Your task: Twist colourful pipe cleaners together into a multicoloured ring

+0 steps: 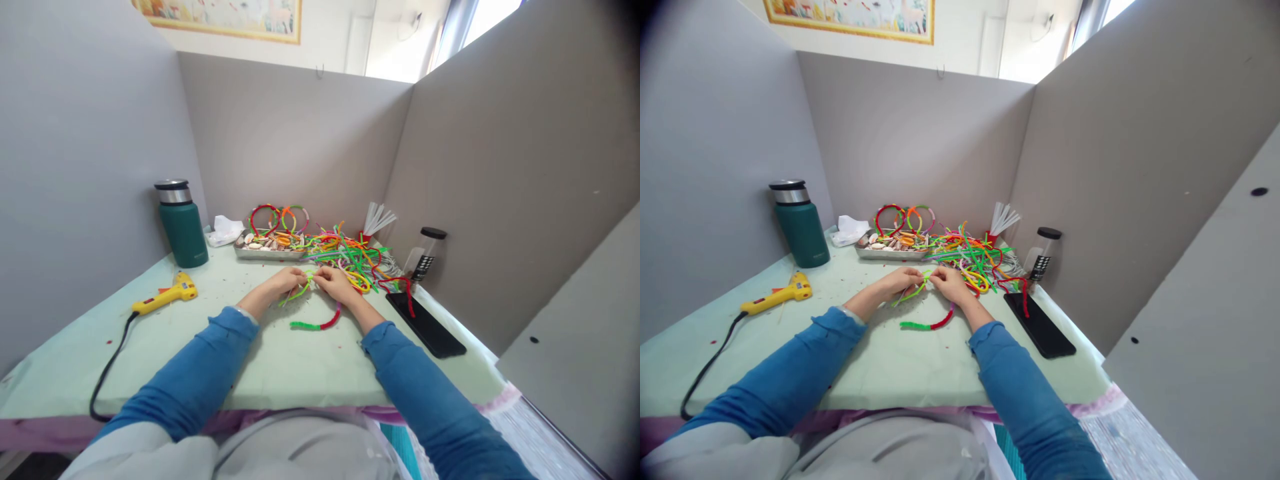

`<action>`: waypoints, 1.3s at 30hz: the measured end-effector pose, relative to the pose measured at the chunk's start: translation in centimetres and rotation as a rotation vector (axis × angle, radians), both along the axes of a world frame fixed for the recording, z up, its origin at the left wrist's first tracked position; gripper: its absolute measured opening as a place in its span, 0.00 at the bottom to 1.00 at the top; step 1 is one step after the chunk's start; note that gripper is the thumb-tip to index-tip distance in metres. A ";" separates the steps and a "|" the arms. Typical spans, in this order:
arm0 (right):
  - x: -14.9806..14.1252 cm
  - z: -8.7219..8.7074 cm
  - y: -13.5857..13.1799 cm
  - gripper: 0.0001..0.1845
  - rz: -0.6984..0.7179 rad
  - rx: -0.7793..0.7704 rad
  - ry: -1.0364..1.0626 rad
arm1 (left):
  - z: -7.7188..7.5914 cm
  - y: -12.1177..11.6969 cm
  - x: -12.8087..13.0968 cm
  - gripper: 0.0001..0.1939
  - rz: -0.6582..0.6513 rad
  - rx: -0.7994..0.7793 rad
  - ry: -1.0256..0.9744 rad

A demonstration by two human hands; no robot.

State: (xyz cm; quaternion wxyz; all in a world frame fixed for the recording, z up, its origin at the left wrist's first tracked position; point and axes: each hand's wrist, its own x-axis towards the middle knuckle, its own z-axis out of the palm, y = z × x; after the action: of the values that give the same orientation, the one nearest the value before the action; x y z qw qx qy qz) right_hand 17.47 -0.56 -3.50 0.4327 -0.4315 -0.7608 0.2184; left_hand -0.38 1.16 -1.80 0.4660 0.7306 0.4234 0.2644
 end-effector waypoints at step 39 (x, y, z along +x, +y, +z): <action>-0.3 0.2 -0.3 0.12 0.034 0.027 -0.033 | 0.4 -0.2 0.5 0.20 0.160 -0.045 -0.017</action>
State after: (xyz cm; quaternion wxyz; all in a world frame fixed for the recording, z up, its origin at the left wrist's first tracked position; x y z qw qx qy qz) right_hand 17.20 -0.85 -3.30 0.4221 -0.4160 -0.7781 0.2082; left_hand 0.12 0.98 -1.42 0.4633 0.6814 0.4823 0.2974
